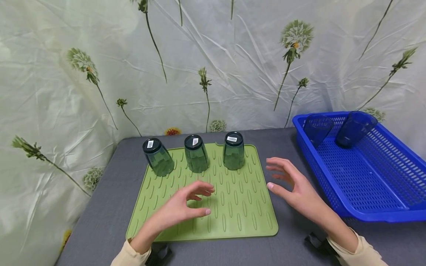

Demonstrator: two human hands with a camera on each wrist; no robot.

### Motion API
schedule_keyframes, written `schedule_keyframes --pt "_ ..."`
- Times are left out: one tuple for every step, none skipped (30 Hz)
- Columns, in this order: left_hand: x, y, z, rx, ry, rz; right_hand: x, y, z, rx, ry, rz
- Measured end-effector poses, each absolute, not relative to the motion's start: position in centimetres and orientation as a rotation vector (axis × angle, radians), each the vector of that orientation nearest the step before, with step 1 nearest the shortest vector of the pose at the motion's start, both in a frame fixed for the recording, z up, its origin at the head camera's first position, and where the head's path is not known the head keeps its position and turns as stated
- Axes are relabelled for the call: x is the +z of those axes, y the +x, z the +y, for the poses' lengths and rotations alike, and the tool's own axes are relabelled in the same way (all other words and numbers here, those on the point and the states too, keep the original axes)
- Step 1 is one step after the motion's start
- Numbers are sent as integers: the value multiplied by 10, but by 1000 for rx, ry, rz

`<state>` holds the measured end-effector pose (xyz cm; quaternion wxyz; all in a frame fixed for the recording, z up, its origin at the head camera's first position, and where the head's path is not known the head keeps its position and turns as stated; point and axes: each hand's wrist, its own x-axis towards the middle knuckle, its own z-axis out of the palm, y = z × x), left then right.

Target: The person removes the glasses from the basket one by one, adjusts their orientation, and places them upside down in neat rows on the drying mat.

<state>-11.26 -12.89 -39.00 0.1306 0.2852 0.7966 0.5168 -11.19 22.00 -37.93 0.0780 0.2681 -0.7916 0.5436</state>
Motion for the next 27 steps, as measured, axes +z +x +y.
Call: schedule_keyframes --pt "-391 -112 -129 1506 838 2299 -378 -111 220 1625 813 -2373" --pt "-393 -111 -130 1507 848 2291 -377 -110 219 1621 823 -2374" --pt "-394 -110 -130 1509 854 2284 -376 -109 219 1616 832 -2374" --pt "-395 -108 -131 1510 858 2279 -374 -108 219 1610 842 -2373" --pt "-395 -107 -131 1514 855 2271 -373 -107 219 1602 851 -2373" --pt "-396 -106 -132 1520 854 2265 -371 -106 219 1597 861 -2370" --pt "-396 -105 -132 1527 853 2263 -370 -105 218 1591 869 -2369" --pt "-397 -104 -132 1534 850 2265 -368 -105 218 1588 875 -2367" --pt "-397 -103 -132 1549 849 2266 -367 -104 218 1587 882 -2367" --pt "-398 -102 -133 1567 849 2269 -365 -103 218 1585 888 -2369" --pt "-399 -101 -133 1585 846 2277 -364 -102 218 1584 890 -2373" --pt "-399 -100 -133 1601 842 2288 -363 -102 218 1576 893 -2379" --pt "-400 -98 -133 1613 838 2300 -361 -101 218 1564 893 -2388" --pt "-400 -98 -133 1627 840 2310 -360 -101 218 1550 894 -2397" --pt "-401 -97 -133 1641 838 2317 -359 -100 218 1532 894 -2407" --pt "-401 -97 -133 1651 839 2323 -357 -100 219 1513 895 -2415" --pt "-401 -97 -132 1661 843 2325 -356 -99 219 1493 895 -2425" --pt "-401 -97 -132 1669 847 2324 -355 -99 220 1473 894 -2436" --pt "-402 -97 -131 1678 855 2321 -353 -98 221 1459 897 -2445" --pt "-402 -97 -131 1688 864 2317 -352 -98 221 1444 900 -2453" --pt "-402 -97 -131 1696 867 2312 -351 -97 221 1433 903 -2461" --pt "-402 -98 -131 1702 871 2307 -350 -96 222 1431 901 -2470" --pt "-403 -98 -131 1705 873 2304 -349 -95 222 1429 895 -2482" --pt "-403 -98 -131 1705 871 2303 -347 -95 222 1433 889 -2491" --pt "-403 -98 -132 1705 872 2303 -346 -94 222 1432 887 -2497" --pt "-403 -99 -132 1703 870 2303 -345 -93 222 1433 882 -2503" --pt "-404 -99 -132 1701 868 2303 -343 -92 223 1438 881 -2506"
